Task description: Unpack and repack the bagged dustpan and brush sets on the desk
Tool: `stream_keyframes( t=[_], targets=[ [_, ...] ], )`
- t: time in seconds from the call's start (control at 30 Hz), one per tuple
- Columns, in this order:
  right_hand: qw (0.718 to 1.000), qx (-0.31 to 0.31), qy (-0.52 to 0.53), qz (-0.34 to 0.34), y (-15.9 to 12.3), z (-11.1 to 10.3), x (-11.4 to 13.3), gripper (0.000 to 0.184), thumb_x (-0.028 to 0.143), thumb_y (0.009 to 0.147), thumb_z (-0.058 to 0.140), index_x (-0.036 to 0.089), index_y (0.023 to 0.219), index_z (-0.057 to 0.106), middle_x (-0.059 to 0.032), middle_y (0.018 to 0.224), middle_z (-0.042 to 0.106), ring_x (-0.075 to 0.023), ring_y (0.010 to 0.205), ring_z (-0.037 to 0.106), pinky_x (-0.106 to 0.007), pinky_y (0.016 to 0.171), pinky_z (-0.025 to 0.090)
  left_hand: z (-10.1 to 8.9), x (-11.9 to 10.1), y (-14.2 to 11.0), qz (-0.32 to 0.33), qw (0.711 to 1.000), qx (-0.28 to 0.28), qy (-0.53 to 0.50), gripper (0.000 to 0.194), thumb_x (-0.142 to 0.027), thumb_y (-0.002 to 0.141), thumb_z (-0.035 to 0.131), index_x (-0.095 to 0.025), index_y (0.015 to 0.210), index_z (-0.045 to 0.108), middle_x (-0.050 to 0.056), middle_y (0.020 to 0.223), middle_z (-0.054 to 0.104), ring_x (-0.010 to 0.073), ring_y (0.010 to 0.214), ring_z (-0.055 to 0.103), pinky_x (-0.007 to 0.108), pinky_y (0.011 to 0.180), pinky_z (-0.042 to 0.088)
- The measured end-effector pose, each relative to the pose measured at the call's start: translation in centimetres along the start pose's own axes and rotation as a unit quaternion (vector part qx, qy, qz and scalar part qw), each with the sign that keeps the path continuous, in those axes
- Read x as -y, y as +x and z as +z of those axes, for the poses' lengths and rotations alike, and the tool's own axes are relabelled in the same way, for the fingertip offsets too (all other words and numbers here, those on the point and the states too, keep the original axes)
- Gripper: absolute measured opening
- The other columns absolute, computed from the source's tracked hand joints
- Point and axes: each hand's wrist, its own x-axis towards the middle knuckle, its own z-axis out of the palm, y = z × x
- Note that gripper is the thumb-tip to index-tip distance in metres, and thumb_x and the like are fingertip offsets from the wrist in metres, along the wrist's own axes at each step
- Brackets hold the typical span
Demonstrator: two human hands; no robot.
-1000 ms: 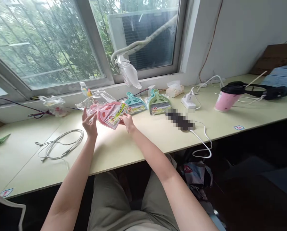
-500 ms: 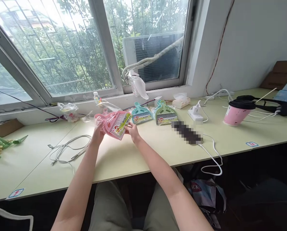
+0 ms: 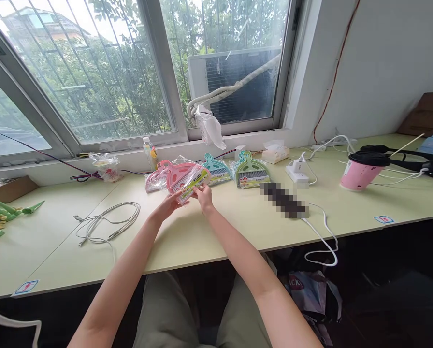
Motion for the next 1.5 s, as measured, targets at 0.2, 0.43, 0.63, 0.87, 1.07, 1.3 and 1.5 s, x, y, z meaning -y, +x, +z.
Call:
stream_keyframes(
  t=[0.2,0.43,0.63,0.87,1.07,1.3,1.5],
  targets=[
    [1.0,-0.007,0.002,-0.016,0.2,-0.1,0.3,0.021,0.014,0.076,0.074,0.019,0.093,0.064,-0.0029,0.087,0.074,-0.0186,0.08,0.073,-0.038,0.084,0.064,0.3,0.6,0.2,0.006,0.999,0.042,0.01,0.064,-0.053,0.081,0.078,-0.026,0.137,0.062,0.014,0.147,0.057,0.0343,0.138,0.052,0.049,0.104,0.052],
    [1.0,0.007,-0.005,0.029,0.4,-0.2,0.5,0.027,0.008,0.071,0.072,0.021,0.092,0.062,-0.0003,0.082,0.073,-0.0178,0.078,0.072,-0.039,0.087,0.064,-0.5,-0.4,0.4,0.075,0.993,-0.079,0.056,0.074,-0.047,0.074,0.082,-0.025,0.139,0.053,0.012,0.13,0.068,0.0276,0.111,0.068,0.043,0.091,0.058],
    [0.995,0.072,-0.01,0.061,1.1,-0.8,1.2,0.026,0.012,0.073,0.071,0.023,0.095,0.061,0.0015,0.083,0.073,-0.0165,0.073,0.072,-0.039,0.083,0.064,-0.9,-0.7,0.3,0.081,0.986,-0.1,0.109,0.079,-0.044,0.066,0.085,-0.024,0.135,0.051,0.009,0.115,0.071,0.0259,0.096,0.07,0.043,0.081,0.06],
    [0.997,0.056,0.018,0.05,1.3,-1.0,1.1,0.018,0.024,0.081,0.069,0.023,0.096,0.06,0.0019,0.08,0.072,-0.0162,0.068,0.07,-0.036,0.079,0.064,0.0,-0.8,0.3,0.109,0.979,-0.104,0.139,0.101,-0.042,0.061,0.091,-0.023,0.146,0.041,0.014,0.129,0.066,0.0327,0.108,0.067,0.038,0.075,0.062],
    [0.996,0.068,0.049,0.038,1.2,-0.8,1.0,0.016,0.032,0.087,0.069,0.022,0.094,0.059,0.0008,0.076,0.072,-0.0178,0.068,0.071,-0.037,0.076,0.065,-0.3,-0.8,0.6,0.116,0.98,-0.102,0.122,0.1,-0.044,0.058,0.092,-0.022,0.143,0.043,0.015,0.127,0.066,0.0319,0.104,0.068,0.033,0.065,0.061],
    [0.999,0.016,0.033,0.04,1.8,-1.1,0.5,0.018,0.039,0.093,0.064,0.022,0.092,0.058,0.0001,0.073,0.07,-0.0184,0.066,0.072,-0.037,0.071,0.065,-0.1,-0.5,0.6,0.11,0.982,-0.091,0.123,0.098,-0.044,0.059,0.091,-0.023,0.142,0.044,0.014,0.126,0.067,0.0287,0.098,0.07,0.032,0.063,0.061],
    [0.998,0.012,0.022,0.056,2.2,-1.2,-0.5,0.027,0.047,0.09,0.067,0.022,0.091,0.058,-0.0005,0.07,0.07,-0.0186,0.065,0.072,-0.034,0.066,0.064,-0.4,-0.1,0.6,0.091,0.985,-0.094,0.112,0.086,-0.041,0.058,0.09,-0.021,0.133,0.052,0.011,0.116,0.07,0.0261,0.093,0.07,0.031,0.064,0.059]
  ],
)
